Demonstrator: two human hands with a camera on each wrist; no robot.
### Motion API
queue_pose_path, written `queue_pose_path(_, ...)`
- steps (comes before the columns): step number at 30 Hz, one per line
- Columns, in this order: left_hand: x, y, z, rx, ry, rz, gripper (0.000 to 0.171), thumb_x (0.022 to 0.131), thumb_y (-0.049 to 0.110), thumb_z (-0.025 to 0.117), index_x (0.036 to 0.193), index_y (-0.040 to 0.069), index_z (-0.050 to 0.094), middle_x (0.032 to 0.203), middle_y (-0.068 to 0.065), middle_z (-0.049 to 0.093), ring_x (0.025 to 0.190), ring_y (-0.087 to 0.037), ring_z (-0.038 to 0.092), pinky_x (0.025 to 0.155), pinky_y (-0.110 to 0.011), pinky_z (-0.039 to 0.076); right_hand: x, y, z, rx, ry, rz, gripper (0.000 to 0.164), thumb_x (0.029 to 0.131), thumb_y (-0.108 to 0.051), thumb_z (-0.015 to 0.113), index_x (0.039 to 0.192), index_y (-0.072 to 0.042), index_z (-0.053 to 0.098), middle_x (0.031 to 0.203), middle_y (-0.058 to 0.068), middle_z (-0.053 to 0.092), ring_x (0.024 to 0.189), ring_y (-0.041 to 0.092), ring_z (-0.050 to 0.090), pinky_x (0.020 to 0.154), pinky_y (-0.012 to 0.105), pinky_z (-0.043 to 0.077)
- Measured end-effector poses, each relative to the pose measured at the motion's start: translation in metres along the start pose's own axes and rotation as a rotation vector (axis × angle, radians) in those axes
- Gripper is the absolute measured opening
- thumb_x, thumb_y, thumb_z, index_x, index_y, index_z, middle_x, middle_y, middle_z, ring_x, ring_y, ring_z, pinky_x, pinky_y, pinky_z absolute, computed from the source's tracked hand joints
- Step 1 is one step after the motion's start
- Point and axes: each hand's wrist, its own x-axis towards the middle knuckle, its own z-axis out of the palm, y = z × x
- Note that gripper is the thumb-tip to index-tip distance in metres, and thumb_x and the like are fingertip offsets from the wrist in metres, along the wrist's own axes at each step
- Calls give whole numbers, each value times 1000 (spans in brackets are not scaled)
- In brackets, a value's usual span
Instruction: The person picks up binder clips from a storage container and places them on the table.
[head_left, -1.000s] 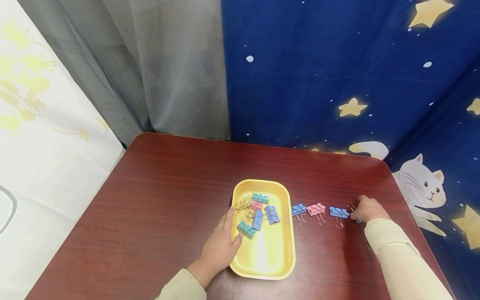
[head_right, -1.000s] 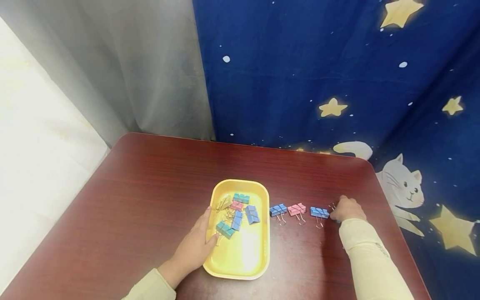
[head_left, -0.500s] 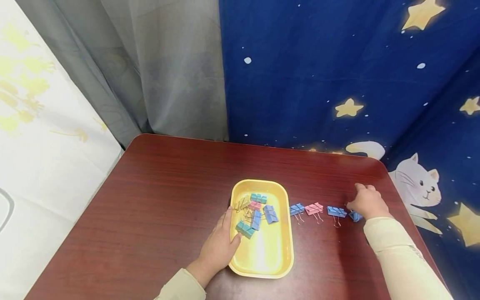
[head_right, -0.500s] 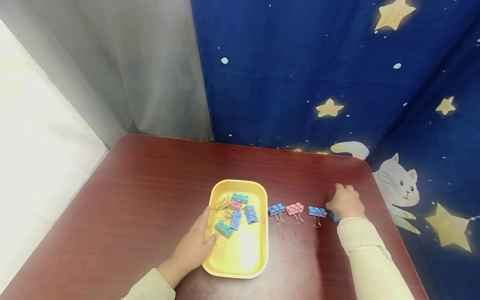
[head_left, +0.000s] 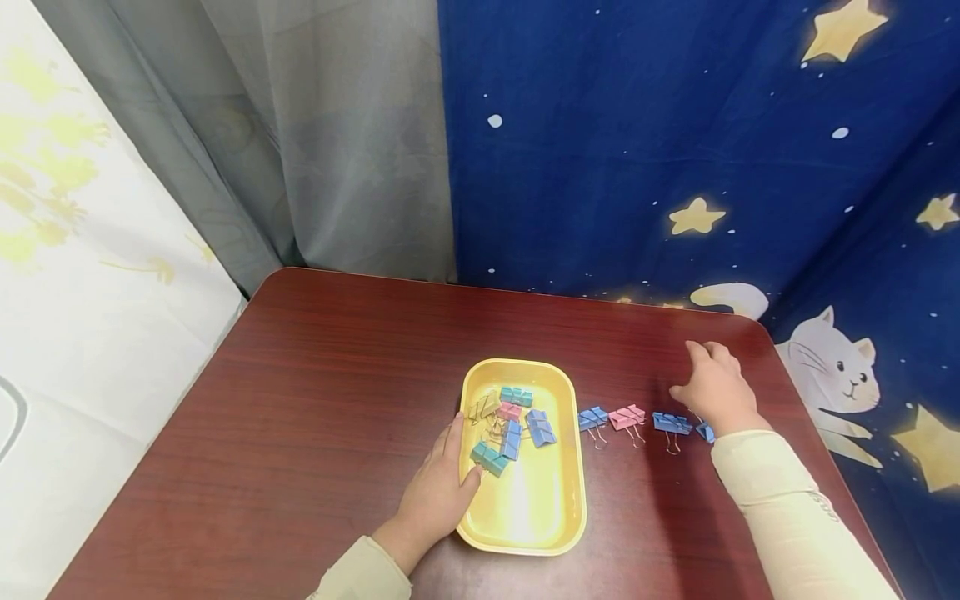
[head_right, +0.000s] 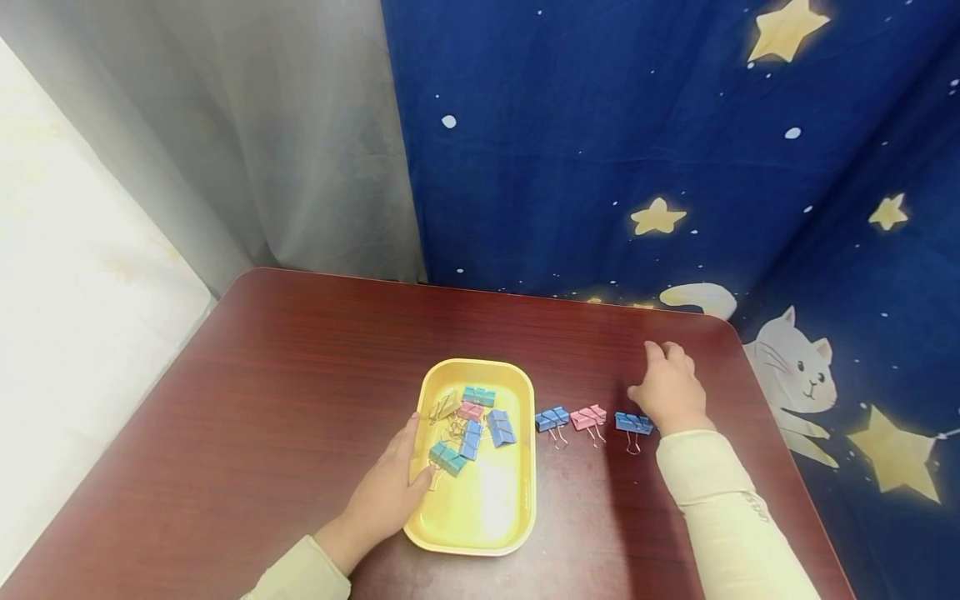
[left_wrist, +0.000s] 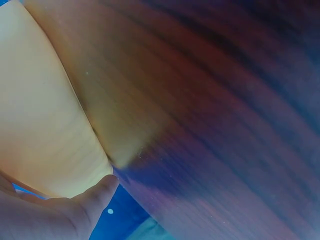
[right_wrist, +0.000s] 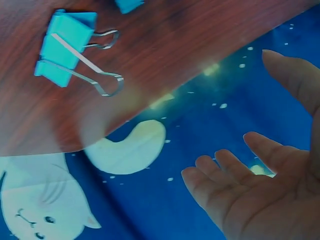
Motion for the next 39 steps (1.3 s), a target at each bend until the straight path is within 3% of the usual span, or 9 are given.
queue_pose_path(13,1,0,1,-3,-4,-15,77,93,27,59,154,4,18,150,-25,33,135,-41,38,105,-55,37,0,-38,3,17,38,-132,79,76,-13,75,142,6,37,141,33,31,130,51,28,97,66,36)
queue_pose_path(39,2,0,2,-14,-5,-19,76,93,27,59,154,5,18,149,-25,34,135,-41,38,103,-56,38,-14,-110,23,42,-27,-315,80,77,-17,80,145,-5,41,146,22,36,136,40,31,98,56,43)
